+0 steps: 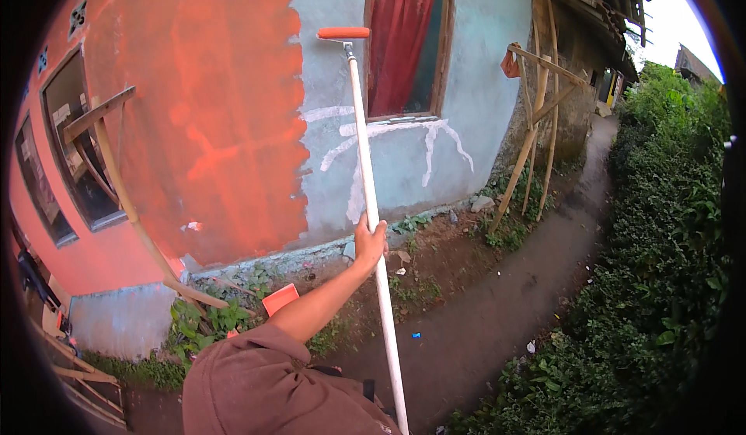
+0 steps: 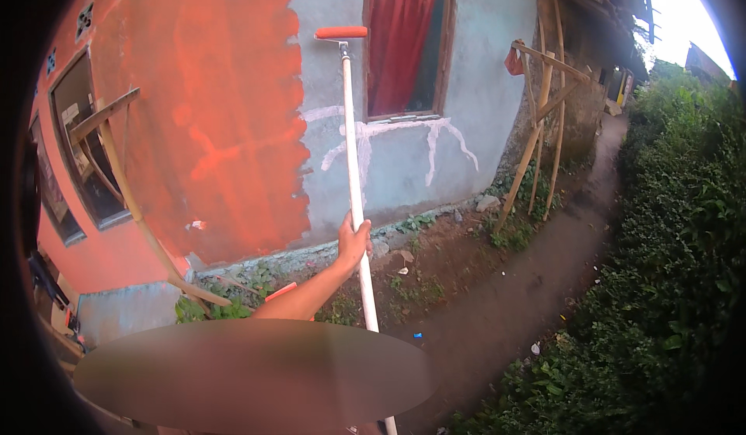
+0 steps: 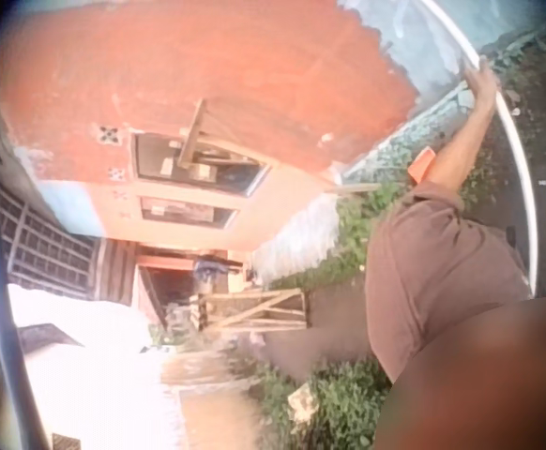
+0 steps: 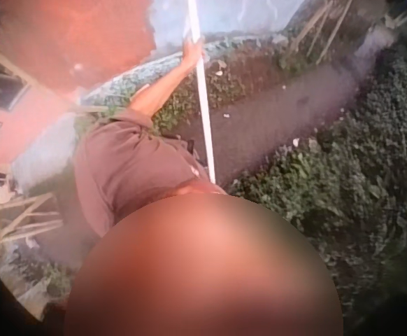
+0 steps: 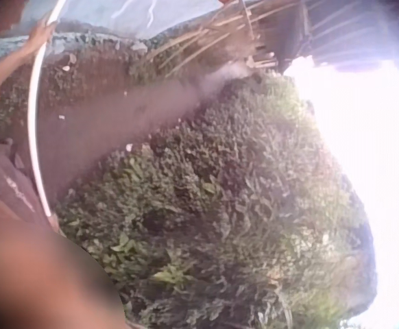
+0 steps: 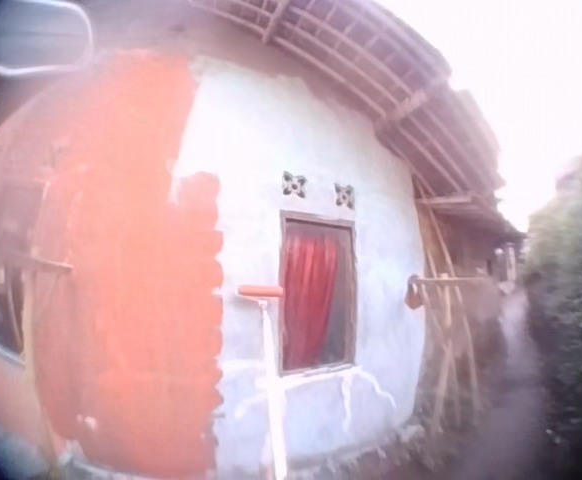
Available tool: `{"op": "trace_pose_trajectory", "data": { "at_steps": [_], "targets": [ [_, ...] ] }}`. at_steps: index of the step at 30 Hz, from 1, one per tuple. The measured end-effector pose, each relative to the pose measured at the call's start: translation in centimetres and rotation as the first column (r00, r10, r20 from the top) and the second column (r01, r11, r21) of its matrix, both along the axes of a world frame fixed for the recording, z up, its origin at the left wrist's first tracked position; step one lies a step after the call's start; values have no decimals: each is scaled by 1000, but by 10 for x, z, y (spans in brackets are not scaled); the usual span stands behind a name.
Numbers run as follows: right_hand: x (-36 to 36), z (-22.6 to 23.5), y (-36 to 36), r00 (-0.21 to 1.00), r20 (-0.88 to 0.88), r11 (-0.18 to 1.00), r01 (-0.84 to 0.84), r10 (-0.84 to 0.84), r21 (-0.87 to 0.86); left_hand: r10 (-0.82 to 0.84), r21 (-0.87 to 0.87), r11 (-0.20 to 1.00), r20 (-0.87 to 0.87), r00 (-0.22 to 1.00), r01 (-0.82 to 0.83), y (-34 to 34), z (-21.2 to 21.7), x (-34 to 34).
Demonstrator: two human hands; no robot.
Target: The person paints the exterior wall of a house using a long-handled roller and red paint. They repeatedly dip the roller into a paint tray on the ground and apply the paint to the wall in vertical strokes.
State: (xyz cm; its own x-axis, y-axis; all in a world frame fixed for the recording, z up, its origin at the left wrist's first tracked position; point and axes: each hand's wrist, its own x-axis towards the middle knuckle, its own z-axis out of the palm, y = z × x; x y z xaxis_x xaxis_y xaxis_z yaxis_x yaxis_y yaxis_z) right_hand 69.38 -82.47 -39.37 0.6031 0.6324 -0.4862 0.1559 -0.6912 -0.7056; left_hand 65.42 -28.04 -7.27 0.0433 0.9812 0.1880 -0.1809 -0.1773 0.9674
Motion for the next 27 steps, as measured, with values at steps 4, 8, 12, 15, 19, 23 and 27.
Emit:
{"op": "trace_pose_trajectory", "data": {
  "at_steps": [4, 8, 12, 15, 19, 23, 27],
  "targets": [
    [10, -21, -24, 998, -53, 1000, 18, -19, -22, 12, 6, 1000, 8, 1000, -12, 9, -7, 17],
    [23, -65, -37, 989, -150, 1000, -1, 3, 19, 17, 8, 1000, 44, 999, -17, 28, -16, 27],
    [42, -130, -31, 997, -63, 999, -37, 39, 39, 99, -1, 995, 60, 993, -99, 53, -14, 12],
    [66, -84, 28, 991, 64, 992, -115, 118, -49, 102, -85, 991, 24, 994, -100, 69, -28, 11],
    [105, -21, 100, 946, 176, 962, -260, 272, -87, 259, -40, 964, -72, 963, -263, 75, -45, 47],
    [129, 6, 147, 904, 225, 932, -345, 362, -114, 171, -94, 980, -31, 985, -173, 57, -20, 45],
    [150, 12, 131, 913, 262, 948, -287, 314, -138, 173, -138, 975, -4, 985, -172, 68, -13, 74]
  ]
}}
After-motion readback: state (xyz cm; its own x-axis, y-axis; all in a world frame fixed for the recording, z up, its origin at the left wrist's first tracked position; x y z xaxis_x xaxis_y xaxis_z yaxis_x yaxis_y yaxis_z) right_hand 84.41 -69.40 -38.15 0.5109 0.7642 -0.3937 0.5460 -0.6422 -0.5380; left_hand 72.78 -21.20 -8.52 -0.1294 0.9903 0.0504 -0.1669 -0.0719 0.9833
